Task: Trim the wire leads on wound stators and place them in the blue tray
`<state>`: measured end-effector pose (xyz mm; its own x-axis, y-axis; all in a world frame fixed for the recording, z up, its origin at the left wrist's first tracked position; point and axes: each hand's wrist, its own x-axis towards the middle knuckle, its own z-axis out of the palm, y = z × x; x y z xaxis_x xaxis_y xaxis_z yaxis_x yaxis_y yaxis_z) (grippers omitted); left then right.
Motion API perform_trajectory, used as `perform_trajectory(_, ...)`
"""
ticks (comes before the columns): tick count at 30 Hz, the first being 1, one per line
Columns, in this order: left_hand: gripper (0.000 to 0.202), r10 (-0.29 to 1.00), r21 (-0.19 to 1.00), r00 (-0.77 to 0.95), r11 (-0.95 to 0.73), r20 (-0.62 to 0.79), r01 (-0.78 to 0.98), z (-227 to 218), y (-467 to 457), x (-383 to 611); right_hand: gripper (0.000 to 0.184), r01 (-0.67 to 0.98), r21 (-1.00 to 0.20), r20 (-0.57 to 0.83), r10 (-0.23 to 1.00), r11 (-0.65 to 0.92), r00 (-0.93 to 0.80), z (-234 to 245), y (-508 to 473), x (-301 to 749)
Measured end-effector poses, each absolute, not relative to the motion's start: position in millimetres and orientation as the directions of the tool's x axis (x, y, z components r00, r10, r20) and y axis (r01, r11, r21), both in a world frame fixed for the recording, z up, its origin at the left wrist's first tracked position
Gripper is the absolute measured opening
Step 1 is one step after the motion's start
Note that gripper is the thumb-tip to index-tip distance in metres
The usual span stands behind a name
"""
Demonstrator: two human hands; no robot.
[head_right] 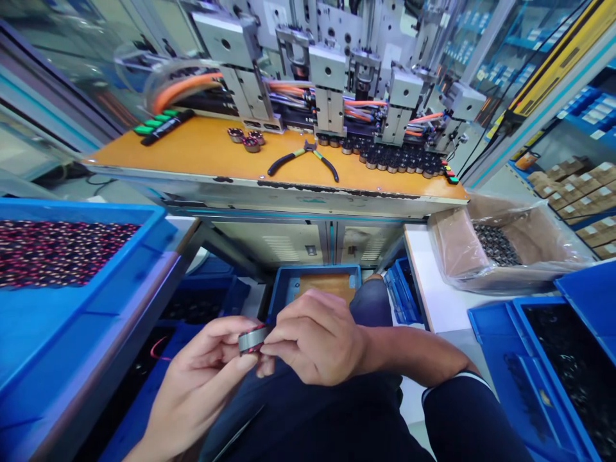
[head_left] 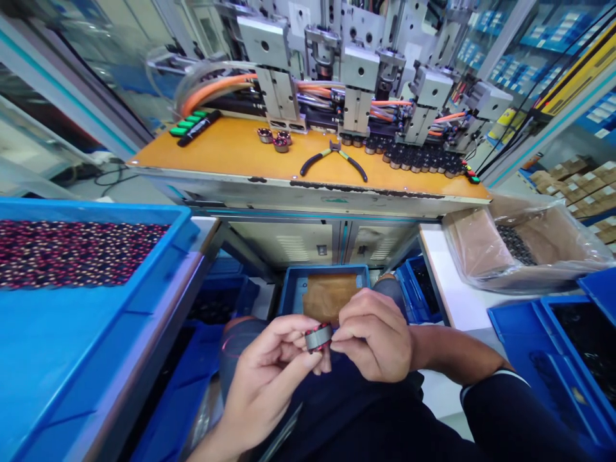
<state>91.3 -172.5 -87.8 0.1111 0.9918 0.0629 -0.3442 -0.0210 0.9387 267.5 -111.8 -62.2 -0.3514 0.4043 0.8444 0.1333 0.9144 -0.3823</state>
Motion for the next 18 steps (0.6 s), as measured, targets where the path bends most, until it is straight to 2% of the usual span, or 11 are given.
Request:
perform_trajectory(5,0.031,0.976,0.865,0.117,-0.105,0.185,-0.49,-84,-168,95,0.009,0.186,-0.45,0.807,0.487,0.874,-0.334,-63,-118,267)
perform_trajectory(8,0.022,0.968,0.821,0.127,-0.11,0.217,-0.561,-85,-167,94,0.008,0.184,-0.451,0.795,0.487,0.873,-0.361,-61,-119,270)
perform_trajectory(11,0.021,0.961,0.726,0.146,-0.072,0.233,-0.683,-86,-168,96,0.011,0.152,-0.428,0.787,0.45,0.891,-0.422,-57,-120,273)
perform_trajectory(14,0.03,0.967,0.649,0.176,0.015,0.184,-0.76,-86,-166,97,0.01,0.117,-0.368,0.803,0.379,0.922,-0.459,-53,-121,274)
perform_trajectory(16,0.037,0.956,0.705,0.275,0.125,0.103,-0.698,-85,-165,95,0.013,0.112,-0.334,0.812,0.346,0.936,-0.471,-50,-123,273)
perform_trajectory(18,0.046,0.892,0.771,0.453,0.28,0.012,-0.572,-84,-164,92,0.015,0.102,-0.306,0.808,0.315,0.946,-0.497,-48,-124,273)
